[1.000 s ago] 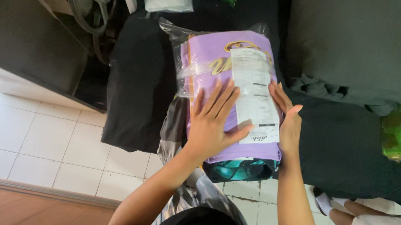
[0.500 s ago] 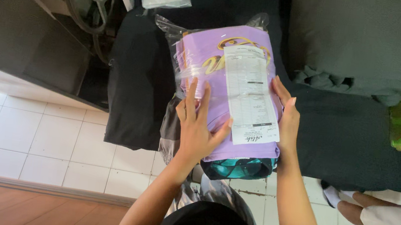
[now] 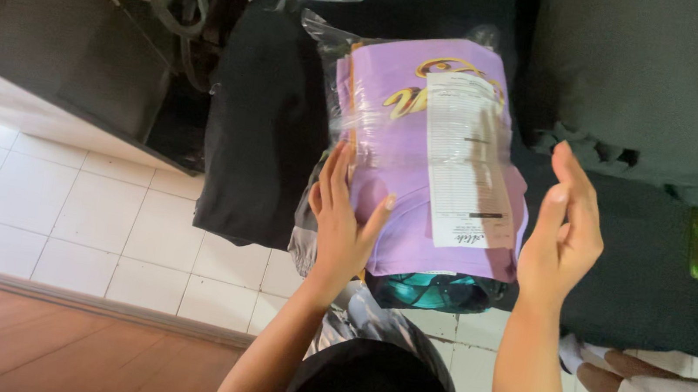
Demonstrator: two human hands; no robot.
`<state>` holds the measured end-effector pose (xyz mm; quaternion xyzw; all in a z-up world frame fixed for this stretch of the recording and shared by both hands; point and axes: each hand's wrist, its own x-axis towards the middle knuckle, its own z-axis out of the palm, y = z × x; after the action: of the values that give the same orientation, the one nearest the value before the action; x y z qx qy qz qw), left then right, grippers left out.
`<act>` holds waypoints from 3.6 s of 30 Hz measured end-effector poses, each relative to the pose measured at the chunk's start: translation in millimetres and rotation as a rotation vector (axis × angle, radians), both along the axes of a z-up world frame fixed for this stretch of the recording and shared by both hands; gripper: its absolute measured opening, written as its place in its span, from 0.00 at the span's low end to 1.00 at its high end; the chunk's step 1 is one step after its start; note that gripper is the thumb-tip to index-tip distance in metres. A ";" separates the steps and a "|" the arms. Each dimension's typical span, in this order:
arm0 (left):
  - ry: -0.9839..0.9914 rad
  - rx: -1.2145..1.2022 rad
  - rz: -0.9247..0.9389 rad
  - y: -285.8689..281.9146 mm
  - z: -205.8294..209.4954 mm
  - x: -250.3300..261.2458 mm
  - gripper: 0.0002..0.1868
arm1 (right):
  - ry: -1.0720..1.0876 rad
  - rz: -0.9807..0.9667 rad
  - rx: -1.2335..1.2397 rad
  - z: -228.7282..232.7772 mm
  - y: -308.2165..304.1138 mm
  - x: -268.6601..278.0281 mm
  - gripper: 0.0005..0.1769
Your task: The person folds a stack of assorted garments and places them into a clear plastic bag. They then seal the bag and repeatedly wrap it with a yellow rubber band to secure the contents.
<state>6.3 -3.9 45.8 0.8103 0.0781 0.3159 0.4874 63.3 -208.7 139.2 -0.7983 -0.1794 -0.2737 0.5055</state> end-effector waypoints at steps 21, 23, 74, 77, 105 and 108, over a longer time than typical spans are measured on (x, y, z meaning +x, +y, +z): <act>0.038 -0.710 0.044 13.7 -53.0 -9.2 0.29 | -0.330 0.277 -1.178 -40.0 144.5 -6.5 0.16; 0.062 -0.739 0.116 1.2 -48.3 -9.3 0.31 | -0.338 0.296 -1.217 -41.7 152.1 5.2 0.14; -0.129 -0.604 -0.003 -39.7 -51.2 13.5 0.46 | -0.230 0.572 -1.346 -50.5 131.7 64.6 0.07; -0.096 -0.660 -0.084 -21.7 -53.7 2.0 0.46 | -0.161 0.569 -1.307 -46.8 129.6 63.3 0.08; 0.037 -0.337 -0.024 -83.8 -25.6 7.4 0.55 | -0.504 0.308 -1.562 -42.0 108.9 82.8 0.09; 0.056 -0.333 -0.033 -86.3 -23.2 8.3 0.54 | -0.523 0.346 -1.591 -41.6 103.3 88.2 0.14</act>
<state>14.5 -90.2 22.6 0.7281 0.1295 0.2676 0.6176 151.5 -105.4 97.5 -0.7882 -0.5483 -0.1609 -0.2286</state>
